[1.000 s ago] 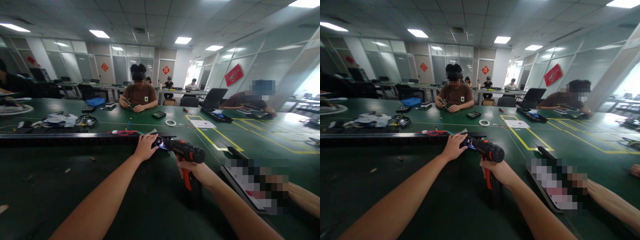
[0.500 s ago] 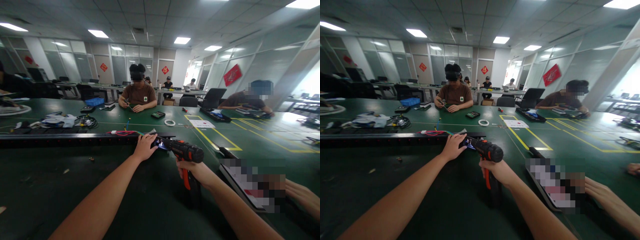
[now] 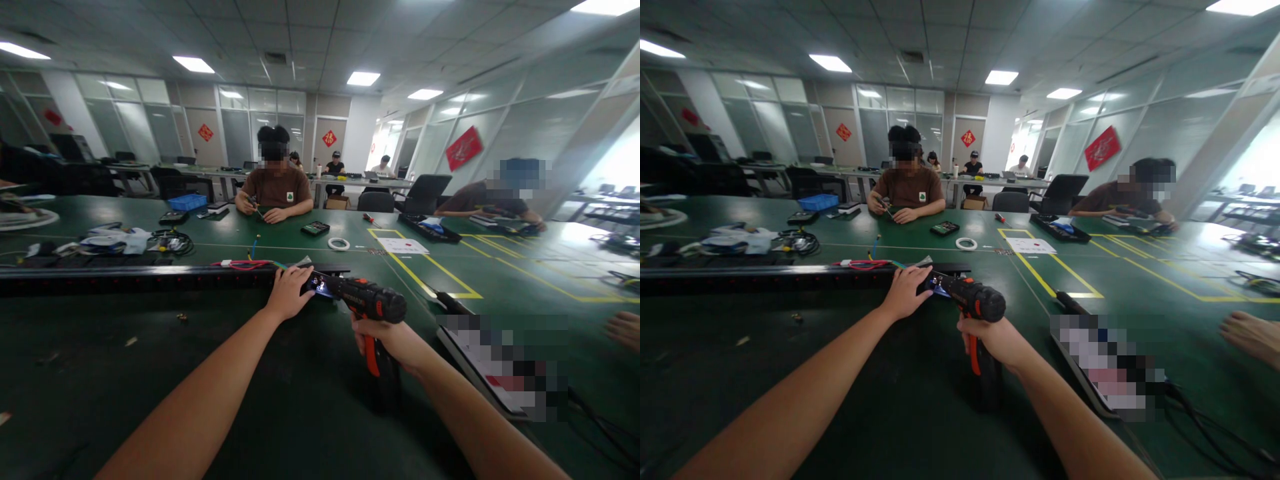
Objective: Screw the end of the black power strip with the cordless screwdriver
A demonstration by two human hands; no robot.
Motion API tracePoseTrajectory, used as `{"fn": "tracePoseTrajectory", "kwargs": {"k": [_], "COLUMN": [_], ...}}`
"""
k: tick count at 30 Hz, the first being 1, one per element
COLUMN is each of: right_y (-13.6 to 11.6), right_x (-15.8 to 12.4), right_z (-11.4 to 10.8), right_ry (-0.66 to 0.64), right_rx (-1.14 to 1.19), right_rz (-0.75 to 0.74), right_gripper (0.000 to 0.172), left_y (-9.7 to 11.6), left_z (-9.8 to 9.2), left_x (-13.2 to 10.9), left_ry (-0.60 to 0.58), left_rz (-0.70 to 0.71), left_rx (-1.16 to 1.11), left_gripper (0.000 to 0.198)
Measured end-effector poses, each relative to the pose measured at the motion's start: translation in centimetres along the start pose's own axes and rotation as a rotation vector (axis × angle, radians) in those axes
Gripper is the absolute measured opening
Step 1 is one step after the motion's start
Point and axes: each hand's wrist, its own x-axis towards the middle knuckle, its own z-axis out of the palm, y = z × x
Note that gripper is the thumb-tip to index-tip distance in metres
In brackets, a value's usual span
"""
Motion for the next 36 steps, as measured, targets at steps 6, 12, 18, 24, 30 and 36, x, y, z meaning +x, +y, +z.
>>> {"fn": "tracePoseTrajectory", "kwargs": {"k": [6,12,18,24,30,36], "right_y": [0.06,-0.02,0.07,0.19,-0.36,-0.16], "right_x": [-0.02,-0.11,-0.11,-0.08,-0.24,-0.12], "right_z": [-0.10,0.18,0.08,0.19,0.39,0.34], "right_ry": [-0.007,0.012,0.020,0.040,0.031,0.031], "right_rx": [-0.001,0.040,0.054,0.069,0.021,0.020], "right_rz": [-0.011,-0.008,0.014,0.015,0.003,0.024], "right_gripper": [0.015,0.017,0.023,0.023,0.019,0.021], "left_y": [-0.05,-0.19,-0.10,-0.08,-0.20,-0.28], "left_z": [-0.04,0.20,0.14,0.13,0.09,0.05], "left_x": [0.05,0.06,0.06,0.05,0.04,-0.02], "left_ry": [-0.001,0.003,-0.003,-0.003,-0.010,-0.007], "left_rz": [0.011,0.005,0.003,0.005,0.008,0.005], "left_rx": [0.008,0.002,-0.003,0.006,0.003,-0.007], "left_gripper": [0.063,0.064,0.064,0.064,0.065,0.064]}}
